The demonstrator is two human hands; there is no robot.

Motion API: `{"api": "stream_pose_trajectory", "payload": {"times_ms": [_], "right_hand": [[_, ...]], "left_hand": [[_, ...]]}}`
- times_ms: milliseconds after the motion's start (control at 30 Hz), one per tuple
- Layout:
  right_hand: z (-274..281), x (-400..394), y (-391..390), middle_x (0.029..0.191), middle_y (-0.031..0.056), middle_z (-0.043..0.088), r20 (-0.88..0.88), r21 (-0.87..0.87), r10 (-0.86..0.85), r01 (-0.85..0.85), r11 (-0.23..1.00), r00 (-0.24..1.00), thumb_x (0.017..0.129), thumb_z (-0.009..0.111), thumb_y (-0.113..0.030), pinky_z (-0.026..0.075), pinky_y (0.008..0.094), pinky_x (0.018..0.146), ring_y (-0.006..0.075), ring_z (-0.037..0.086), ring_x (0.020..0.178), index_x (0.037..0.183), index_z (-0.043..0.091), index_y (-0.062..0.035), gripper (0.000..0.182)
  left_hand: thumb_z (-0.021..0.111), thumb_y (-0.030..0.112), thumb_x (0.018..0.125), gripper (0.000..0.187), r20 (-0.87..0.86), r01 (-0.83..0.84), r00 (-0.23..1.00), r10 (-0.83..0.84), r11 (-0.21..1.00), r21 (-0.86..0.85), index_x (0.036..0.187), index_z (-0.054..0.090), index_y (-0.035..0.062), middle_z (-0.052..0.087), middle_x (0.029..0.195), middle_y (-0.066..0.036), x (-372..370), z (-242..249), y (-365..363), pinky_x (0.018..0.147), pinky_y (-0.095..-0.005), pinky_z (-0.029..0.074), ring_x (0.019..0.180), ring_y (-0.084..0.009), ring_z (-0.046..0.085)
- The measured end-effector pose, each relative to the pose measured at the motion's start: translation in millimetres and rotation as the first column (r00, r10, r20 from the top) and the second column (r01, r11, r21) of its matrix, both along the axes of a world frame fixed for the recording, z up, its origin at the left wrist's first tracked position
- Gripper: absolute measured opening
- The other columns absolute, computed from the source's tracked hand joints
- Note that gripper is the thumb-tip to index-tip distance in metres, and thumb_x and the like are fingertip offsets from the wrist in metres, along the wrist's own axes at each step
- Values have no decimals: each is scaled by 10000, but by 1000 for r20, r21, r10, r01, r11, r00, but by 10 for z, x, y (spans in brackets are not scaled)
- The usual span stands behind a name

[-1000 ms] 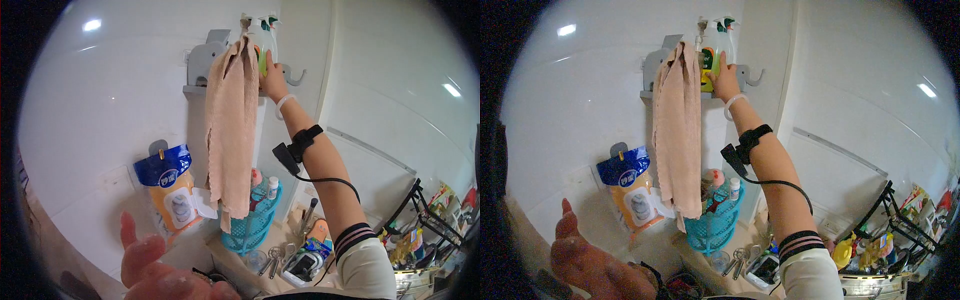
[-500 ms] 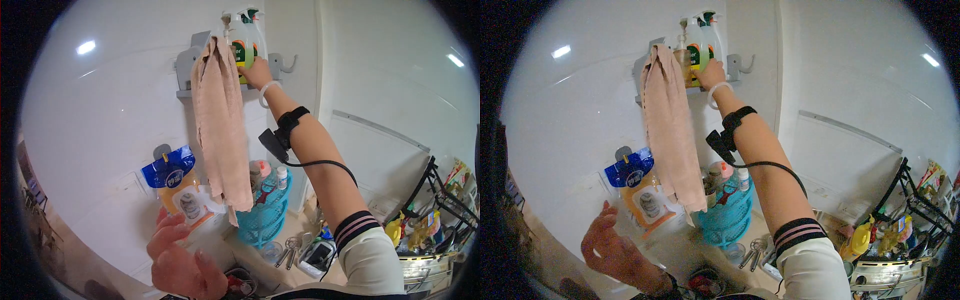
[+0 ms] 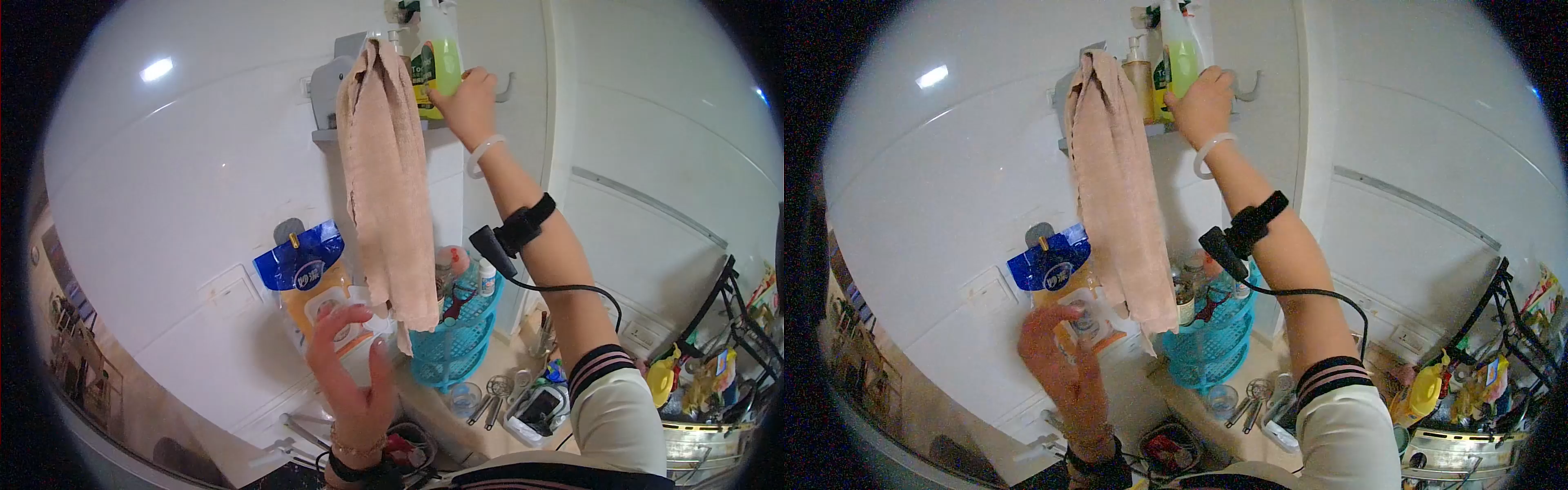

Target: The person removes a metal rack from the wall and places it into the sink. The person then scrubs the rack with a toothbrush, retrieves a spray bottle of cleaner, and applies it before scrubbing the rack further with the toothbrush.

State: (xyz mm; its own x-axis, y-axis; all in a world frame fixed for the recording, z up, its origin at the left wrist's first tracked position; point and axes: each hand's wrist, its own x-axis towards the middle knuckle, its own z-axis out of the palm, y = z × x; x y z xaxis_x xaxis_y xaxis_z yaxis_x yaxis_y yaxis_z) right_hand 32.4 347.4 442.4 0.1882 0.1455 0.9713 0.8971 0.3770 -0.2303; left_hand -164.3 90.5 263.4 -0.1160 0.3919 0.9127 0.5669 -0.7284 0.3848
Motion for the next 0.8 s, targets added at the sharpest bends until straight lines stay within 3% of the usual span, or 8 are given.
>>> {"api": "stream_pose_trajectory", "payload": {"times_ms": [67, 100, 167, 267, 367, 567, 667, 800], "right_hand": [[69, 37, -158, 1047, 210, 503, -75, -135, 120, -130, 982, 990, 649, 760, -323, 443, 399, 818, 323, 511, 968, 1081, 448, 75, 665], [130, 154, -112, 1068, 193, 514, -131, -238, 275, -300, 924, 952, 655, 758, -341, 441, 390, 823, 303, 508, 991, 1106, 444, 61, 681], [337, 433, 41, 1110, 159, 535, -288, -395, 529, -602, 694, 798, 666, 754, -376, 437, 374, 832, 263, 501, 1039, 1154, 434, 34, 713], [377, 484, 60, 1183, 154, 498, -292, -340, 724, -775, 533, 625, 751, 688, -422, 420, 363, 873, 245, 505, 1060, 1282, 354, 1, 757], [451, 564, 112, 1213, 159, 481, -285, -477, 755, -771, 422, 590, 741, 685, -460, 387, 378, 925, 261, 485, 1104, 1355, 264, -24, 863], [514, 455, 209, 1213, 135, 491, -193, -516, 719, -692, 504, 667, 698, 705, -483, 336, 371, 972, 244, 476, 1108, 1350, 290, -39, 891], [501, 316, -32, 1155, 127, 540, -159, -607, 741, -657, 448, 652, 733, 684, -428, 387, 332, 928, 208, 521, 1052, 1273, 404, -21, 731], [507, 508, 499, 1000, 91, 616, -216, -572, 608, -604, 555, 763, 780, 635, -299, 507, 281, 762, 158, 619, 862, 1150, 517, -10, 484]], "left_hand": [[528, 33, 779, 357, -15, 67, 998, -68, 998, -9, 1112, 412, -16, 529, 1012, -118, -3, -30, 88, 1025, -454, 249, 1039, -290, 475], [528, 30, 779, 358, -21, 52, 998, -53, 999, -9, 1115, 412, -13, 523, 1024, -121, 3, -37, 102, 1018, -447, 257, 1045, -289, 470], [528, 24, 779, 361, -37, 24, 999, -25, 1000, -11, 1120, 413, -6, 511, 1048, -126, 24, -53, 115, 1004, -433, 272, 1058, -287, 459], [528, 18, 780, 362, 19, 121, 993, -120, 990, -74, 1123, 414, 1, 495, 1076, -134, 23, -134, 173, 985, -409, 291, 1074, -288, 447], [532, 20, 779, 367, 88, 213, 975, -203, 969, -127, 1126, 414, 1, 486, 1087, -139, 13, -230, 234, 974, -403, 302, 1070, -291, 450], [531, 17, 780, 349, -1, 81, 997, -81, 995, -66, 1110, 421, 1, 489, 1080, -139, -12, -215, 225, 964, -401, 315, 1064, -291, 460], [534, 14, 777, 343, 96, 131, 988, -119, 983, -127, 1101, 420, 1, 490, 1078, -140, 3, -294, 259, 958, -403, 321, 1062, -292, 466], [537, 18, 776, 335, 157, 226, 967, -201, 961, -161, 1090, 422, -1, 490, 1077, -140, -21, -366, 323, 961, -407, 314, 1079, -298, 453]]}}
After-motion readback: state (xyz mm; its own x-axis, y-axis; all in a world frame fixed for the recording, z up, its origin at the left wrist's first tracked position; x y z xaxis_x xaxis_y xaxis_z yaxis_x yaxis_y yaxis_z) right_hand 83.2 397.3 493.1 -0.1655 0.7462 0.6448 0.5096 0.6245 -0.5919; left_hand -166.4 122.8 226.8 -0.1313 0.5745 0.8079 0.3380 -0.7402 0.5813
